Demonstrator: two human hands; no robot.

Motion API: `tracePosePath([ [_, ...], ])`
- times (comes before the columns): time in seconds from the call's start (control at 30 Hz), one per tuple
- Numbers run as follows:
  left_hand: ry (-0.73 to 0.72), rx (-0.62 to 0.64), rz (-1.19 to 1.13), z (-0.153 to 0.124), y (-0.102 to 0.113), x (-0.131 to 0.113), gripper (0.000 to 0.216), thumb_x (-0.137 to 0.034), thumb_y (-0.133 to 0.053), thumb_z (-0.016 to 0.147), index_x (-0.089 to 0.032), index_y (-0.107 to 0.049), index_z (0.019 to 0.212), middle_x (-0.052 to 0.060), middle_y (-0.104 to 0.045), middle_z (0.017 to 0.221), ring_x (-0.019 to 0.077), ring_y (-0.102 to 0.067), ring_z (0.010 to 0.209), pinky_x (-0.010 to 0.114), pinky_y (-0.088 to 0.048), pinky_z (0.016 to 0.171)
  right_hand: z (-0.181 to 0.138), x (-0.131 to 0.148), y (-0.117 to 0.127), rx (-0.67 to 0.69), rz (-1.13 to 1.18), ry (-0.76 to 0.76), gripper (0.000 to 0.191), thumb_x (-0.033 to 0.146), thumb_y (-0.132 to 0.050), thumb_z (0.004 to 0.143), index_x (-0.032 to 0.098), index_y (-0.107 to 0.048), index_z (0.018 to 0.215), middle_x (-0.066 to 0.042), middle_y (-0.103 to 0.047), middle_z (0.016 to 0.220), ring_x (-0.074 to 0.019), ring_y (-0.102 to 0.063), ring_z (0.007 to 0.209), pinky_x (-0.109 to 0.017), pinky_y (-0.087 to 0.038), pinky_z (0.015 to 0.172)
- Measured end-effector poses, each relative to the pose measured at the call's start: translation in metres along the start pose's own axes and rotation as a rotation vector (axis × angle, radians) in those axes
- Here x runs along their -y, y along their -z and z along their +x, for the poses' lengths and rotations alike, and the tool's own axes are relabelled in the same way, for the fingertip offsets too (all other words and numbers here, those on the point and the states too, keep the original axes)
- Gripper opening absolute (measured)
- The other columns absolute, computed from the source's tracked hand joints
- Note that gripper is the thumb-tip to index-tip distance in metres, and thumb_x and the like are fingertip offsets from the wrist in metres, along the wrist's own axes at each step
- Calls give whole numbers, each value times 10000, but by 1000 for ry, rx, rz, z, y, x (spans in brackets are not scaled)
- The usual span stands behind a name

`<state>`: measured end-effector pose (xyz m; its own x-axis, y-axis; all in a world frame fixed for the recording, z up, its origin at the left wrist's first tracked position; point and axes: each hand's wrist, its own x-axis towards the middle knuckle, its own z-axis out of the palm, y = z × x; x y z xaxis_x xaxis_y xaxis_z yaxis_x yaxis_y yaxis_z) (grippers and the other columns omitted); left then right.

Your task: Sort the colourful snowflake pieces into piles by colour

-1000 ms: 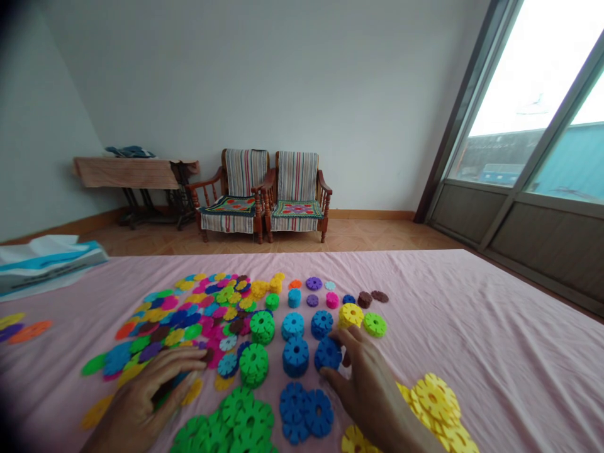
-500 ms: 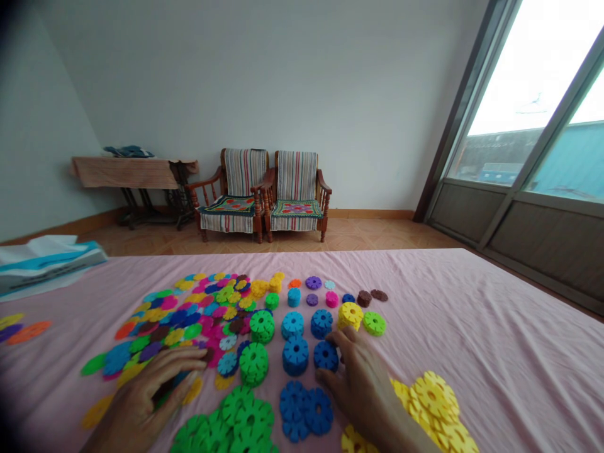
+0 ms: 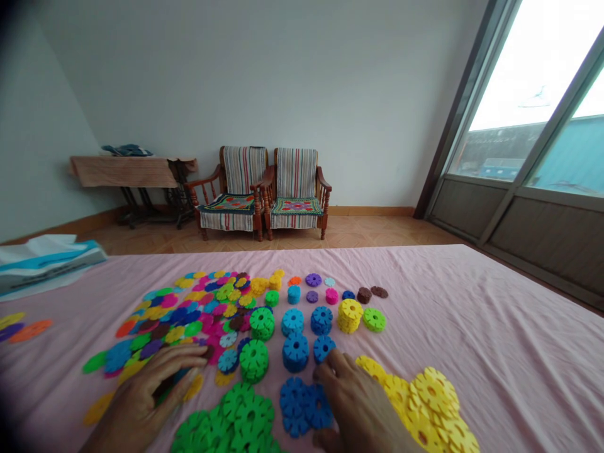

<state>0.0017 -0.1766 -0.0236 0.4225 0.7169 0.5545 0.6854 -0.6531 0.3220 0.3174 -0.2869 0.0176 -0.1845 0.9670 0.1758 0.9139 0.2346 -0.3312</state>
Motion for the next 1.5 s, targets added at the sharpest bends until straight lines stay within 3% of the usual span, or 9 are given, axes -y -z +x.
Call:
tracePosePath([
  [0.13, -3, 2, 11, 1, 0, -1, 172, -372, -574, 850, -278, -719, 861, 14, -750, 966, 206, -705, 918, 303, -586, 810, 4, -4, -9, 36, -63, -16, 374, 139, -731, 495, 211, -696, 860, -119, -712, 944, -327, -683, 801, -432, -600, 646],
  [0.37, -18, -14, 1, 1, 1, -2, 168, -362, -573, 848, -281, -720, 852, 8, -753, 951, 197, -709, 908, 280, -588, 795, 0, -15, -29, -68, 6, 26, 316, 201, -653, 505, 230, -676, 819, -99, -714, 864, -283, -685, 707, -363, -589, 593],
  [0.53, -4, -15, -4, 0, 1, 0, 165, -371, -583, 841, -282, -721, 854, 9, -753, 955, 200, -709, 914, 278, -583, 809, -5, -23, -16, -153, 53, 54, 393, 249, -620, 691, 221, -620, 1083, -129, -668, 1111, -289, -658, 980, -384, -560, 800],
  [0.63, -1, -16, -9, 1, 0, 0, 164, -374, -586, 839, -283, -720, 859, 8, -752, 958, 200, -707, 917, 276, -584, 805, 1, -28, -2, -261, 78, -12, 348, 277, -581, 788, 213, -559, 1129, -119, -653, 1075, -254, -646, 947, -390, -540, 797],
  [0.8, -10, -7, -5, 1, 0, -1, 164, -367, -582, 842, -283, -721, 858, 8, -753, 959, 202, -709, 918, 283, -587, 806, 21, -36, -7, -322, 115, -102, 233, 235, -563, 790, 199, -550, 1020, -70, -626, 936, -190, -611, 751, -348, -518, 693],
  [0.97, -27, -7, 7, 0, 2, -3, 172, -364, -572, 846, -281, -723, 851, 13, -756, 952, 207, -710, 911, 298, -591, 801, 28, -44, -26, -347, 118, -68, 306, 288, -590, 794, 201, -554, 1085, -70, -624, 958, -225, -612, 841, -365, -506, 730],
  [1.17, -39, -16, 13, 3, 3, -5, 183, -364, -563, 848, -269, -719, 836, 21, -758, 940, 201, -718, 879, 288, -600, 771, 24, -42, -26, -292, 114, -70, 303, 238, -604, 775, 201, -586, 1075, -81, -634, 1005, -237, -617, 888, -375, -506, 771],
  [1.4, -40, -7, 39, 2, 1, -2, 201, -356, -545, 854, -267, -724, 832, 24, -757, 946, 203, -712, 907, 295, -598, 782, 18, -50, -39, -344, 60, -33, 440, 302, -623, 791, 206, -524, 1209, -110, -607, 1163, -268, -616, 984, -403, -510, 823],
  [1.5, -50, -6, 52, 1, 0, -1, 180, -349, -559, 848, -270, -721, 846, 22, -754, 958, 205, -708, 921, 296, -598, 788, 18, -43, -36, -338, 36, -25, 382, 270, -590, 811, 209, -532, 1184, -119, -599, 1171, -273, -608, 1004, -410, -514, 830],
])
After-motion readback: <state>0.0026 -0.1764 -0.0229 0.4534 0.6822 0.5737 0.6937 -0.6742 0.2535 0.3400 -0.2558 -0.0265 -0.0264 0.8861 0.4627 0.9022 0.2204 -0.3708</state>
